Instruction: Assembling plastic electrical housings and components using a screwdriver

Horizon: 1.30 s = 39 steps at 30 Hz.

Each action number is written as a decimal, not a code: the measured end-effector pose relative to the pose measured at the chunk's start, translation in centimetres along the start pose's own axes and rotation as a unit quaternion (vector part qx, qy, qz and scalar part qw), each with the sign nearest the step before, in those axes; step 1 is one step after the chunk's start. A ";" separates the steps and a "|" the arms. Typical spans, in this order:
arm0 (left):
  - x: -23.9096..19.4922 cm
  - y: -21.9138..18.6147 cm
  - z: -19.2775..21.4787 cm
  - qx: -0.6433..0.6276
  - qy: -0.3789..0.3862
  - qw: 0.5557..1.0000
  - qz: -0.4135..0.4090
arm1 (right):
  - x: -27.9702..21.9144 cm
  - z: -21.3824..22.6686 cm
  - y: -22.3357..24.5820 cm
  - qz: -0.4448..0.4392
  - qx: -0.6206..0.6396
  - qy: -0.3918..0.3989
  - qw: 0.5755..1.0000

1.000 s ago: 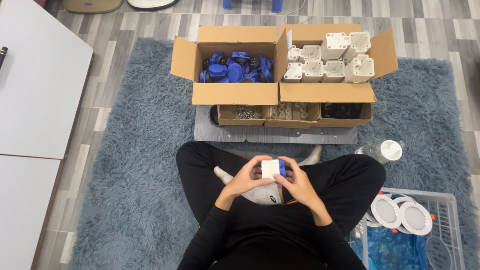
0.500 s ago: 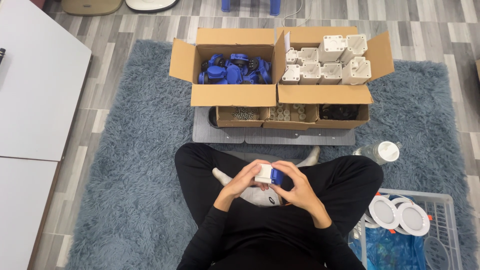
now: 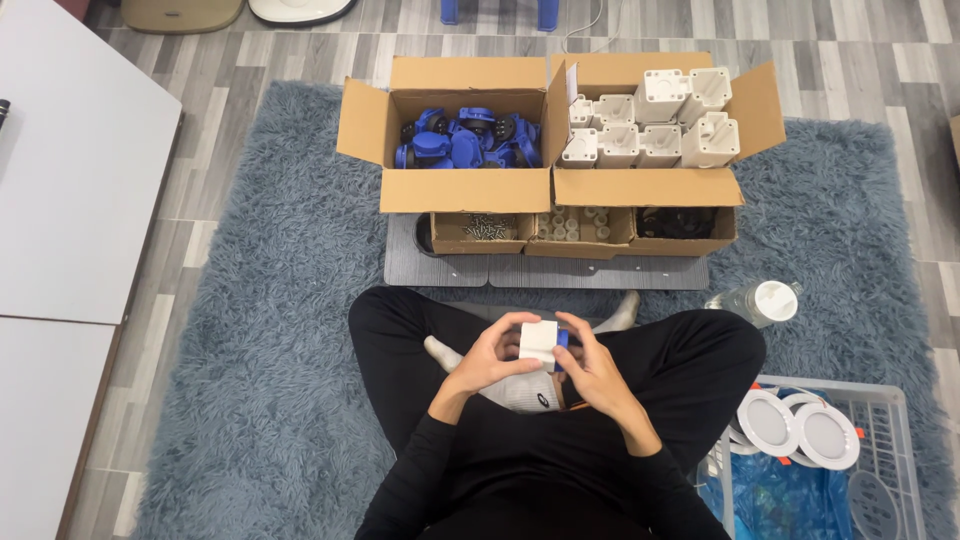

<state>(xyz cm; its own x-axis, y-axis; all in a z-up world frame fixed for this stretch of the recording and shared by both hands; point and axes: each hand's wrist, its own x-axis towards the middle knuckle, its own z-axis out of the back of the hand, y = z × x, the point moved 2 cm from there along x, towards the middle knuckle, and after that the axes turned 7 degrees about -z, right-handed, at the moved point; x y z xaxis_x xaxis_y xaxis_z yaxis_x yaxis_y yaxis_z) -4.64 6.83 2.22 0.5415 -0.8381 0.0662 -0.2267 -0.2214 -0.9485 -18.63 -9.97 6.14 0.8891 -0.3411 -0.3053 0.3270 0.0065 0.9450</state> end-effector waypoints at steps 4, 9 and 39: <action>0.3 -0.4 -0.3 0.005 0.007 1.000 -0.009 | 0.3 0.2 -0.8 0.010 0.009 -0.018 1.000; 0.5 -1.3 -0.2 0.008 0.009 1.000 -0.002 | 0.1 0.2 0.1 0.074 0.015 -0.022 0.997; -0.2 -1.9 -0.1 0.013 0.028 0.998 0.047 | -0.4 0.3 0.7 0.108 -0.041 -0.031 0.993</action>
<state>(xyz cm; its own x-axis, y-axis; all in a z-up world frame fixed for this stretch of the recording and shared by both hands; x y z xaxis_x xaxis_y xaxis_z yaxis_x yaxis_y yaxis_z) -4.41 7.36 4.08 0.4719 -0.8816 -0.0063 -0.2525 -0.1283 -0.9591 -18.84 -10.15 6.95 0.9208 -0.3802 -0.0868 0.1585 0.1613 0.9741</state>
